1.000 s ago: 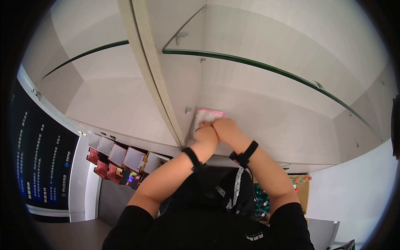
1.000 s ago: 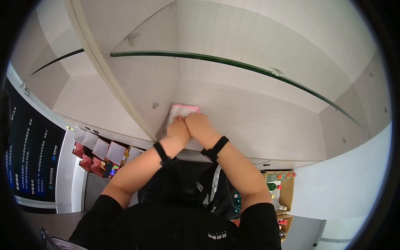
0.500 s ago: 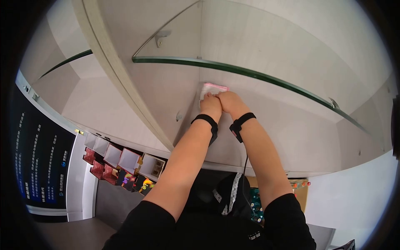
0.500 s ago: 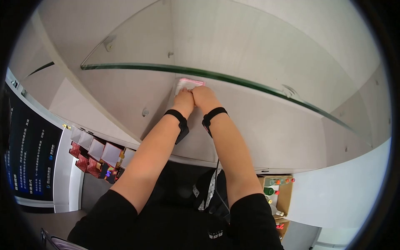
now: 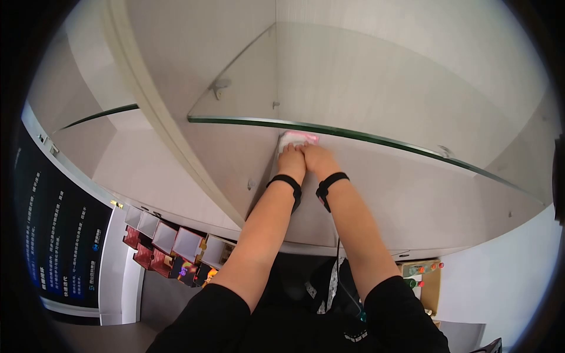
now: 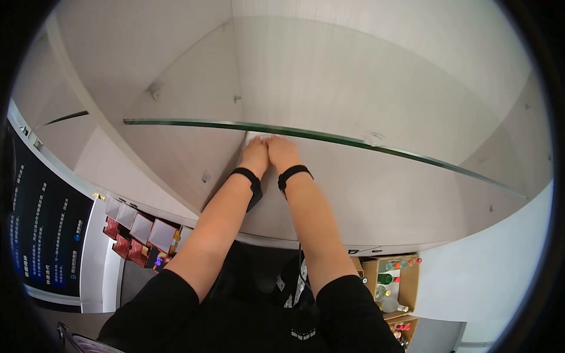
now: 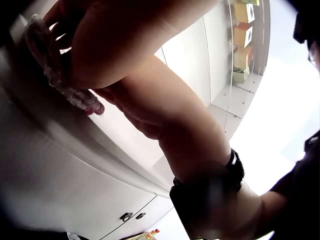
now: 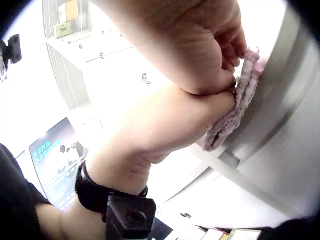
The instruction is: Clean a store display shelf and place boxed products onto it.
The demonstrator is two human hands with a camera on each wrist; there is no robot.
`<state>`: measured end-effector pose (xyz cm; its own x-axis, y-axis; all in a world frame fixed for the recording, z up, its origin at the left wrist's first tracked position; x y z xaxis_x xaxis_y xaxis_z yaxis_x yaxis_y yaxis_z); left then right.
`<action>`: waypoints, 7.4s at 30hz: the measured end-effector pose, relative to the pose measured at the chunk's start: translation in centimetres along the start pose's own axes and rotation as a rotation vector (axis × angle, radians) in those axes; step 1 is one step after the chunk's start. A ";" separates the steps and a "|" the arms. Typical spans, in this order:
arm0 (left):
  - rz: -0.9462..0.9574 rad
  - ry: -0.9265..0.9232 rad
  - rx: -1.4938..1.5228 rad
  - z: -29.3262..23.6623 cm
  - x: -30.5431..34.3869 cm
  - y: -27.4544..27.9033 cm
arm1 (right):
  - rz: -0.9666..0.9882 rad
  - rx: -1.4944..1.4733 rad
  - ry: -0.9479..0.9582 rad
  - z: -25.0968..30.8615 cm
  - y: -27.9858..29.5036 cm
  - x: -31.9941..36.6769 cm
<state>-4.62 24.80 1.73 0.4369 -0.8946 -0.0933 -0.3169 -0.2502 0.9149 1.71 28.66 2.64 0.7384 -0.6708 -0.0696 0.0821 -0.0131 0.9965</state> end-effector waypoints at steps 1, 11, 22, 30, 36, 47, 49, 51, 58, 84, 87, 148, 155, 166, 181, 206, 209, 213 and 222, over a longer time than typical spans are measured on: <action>0.022 0.005 -0.025 0.2 0.3 -0.5 | -0.024 0.019 0.035 0.5 -0.2 0.3; 0.175 0.080 -0.181 0.5 4.5 -2.0 | 0.025 0.029 0.118 3.2 -1.5 5.4; 0.382 0.075 -0.187 1.5 4.6 -5.5 | 0.145 0.018 0.079 3.1 -3.1 6.3; 0.180 0.158 -0.115 0.8 0.2 -2.2 | 0.004 0.036 0.023 1.3 -0.4 2.0; 0.200 0.184 0.144 1.0 -2.2 -1.8 | 0.023 -0.021 -0.038 -0.4 -0.7 -0.7; 0.067 0.108 0.030 -1.4 -3.3 -2.0 | -0.127 0.025 -0.066 -1.6 1.7 0.1; 0.081 0.068 -0.159 -1.7 -0.9 -1.7 | -0.161 -0.148 -0.051 -0.1 1.8 2.4; 0.082 0.019 -0.102 -1.1 0.6 -1.3 | 0.061 -0.058 -0.150 0.8 1.3 3.0; 0.079 0.015 -0.259 -1.1 3.8 0.1 | -0.099 -0.001 0.043 1.7 -0.6 4.6; 0.040 -0.347 -0.046 6.8 21.4 0.5 | -0.360 -0.241 0.238 15.4 -2.3 19.0; -0.009 -0.374 -0.050 6.7 21.3 0.7 | -0.354 -0.226 0.251 15.4 -2.2 18.9; 0.215 -0.087 -0.199 -1.1 3.3 -1.9 | 0.022 -0.394 -0.026 0.4 -3.3 2.2; 0.323 -0.059 -0.240 -0.6 4.6 -2.1 | 0.033 -0.423 -0.065 1.4 -3.4 3.7; 0.329 -0.175 -0.308 0.2 9.8 -1.9 | 0.031 -0.414 0.061 4.9 -3.4 8.7; 0.314 -0.302 -0.194 4.3 19.7 -2.0 | 0.000 -0.332 0.035 12.2 -3.9 17.6; 0.346 -0.137 -0.190 -1.3 8.2 -2.6 | 0.162 -0.371 0.014 1.8 -3.0 7.0; 0.351 -0.134 -0.195 -1.8 7.4 -2.1 | 0.147 -0.413 -0.021 1.3 -2.3 6.2; 0.326 -0.129 -0.178 -2.1 5.0 -2.6 | 0.124 -0.434 -0.025 0.3 -2.1 4.7; 0.269 -0.111 -0.146 -2.0 2.6 -4.5 | 0.059 -0.401 -0.038 -1.6 -3.7 3.3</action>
<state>-0.33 24.36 -1.83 0.2570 -0.9583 0.1250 -0.2807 0.0497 0.9585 4.89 27.64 -1.35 0.7247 -0.6891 -0.0034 0.3005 0.3116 0.9014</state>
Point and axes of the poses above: each hand's wrist, its own x-axis away from the middle knuckle, its own y-axis out of the back of the hand, z = x × y, the point moved 9 cm from there along -x, towards the middle knuckle, and after that the axes turned 14 degrees about y, right-handed, at the moved point
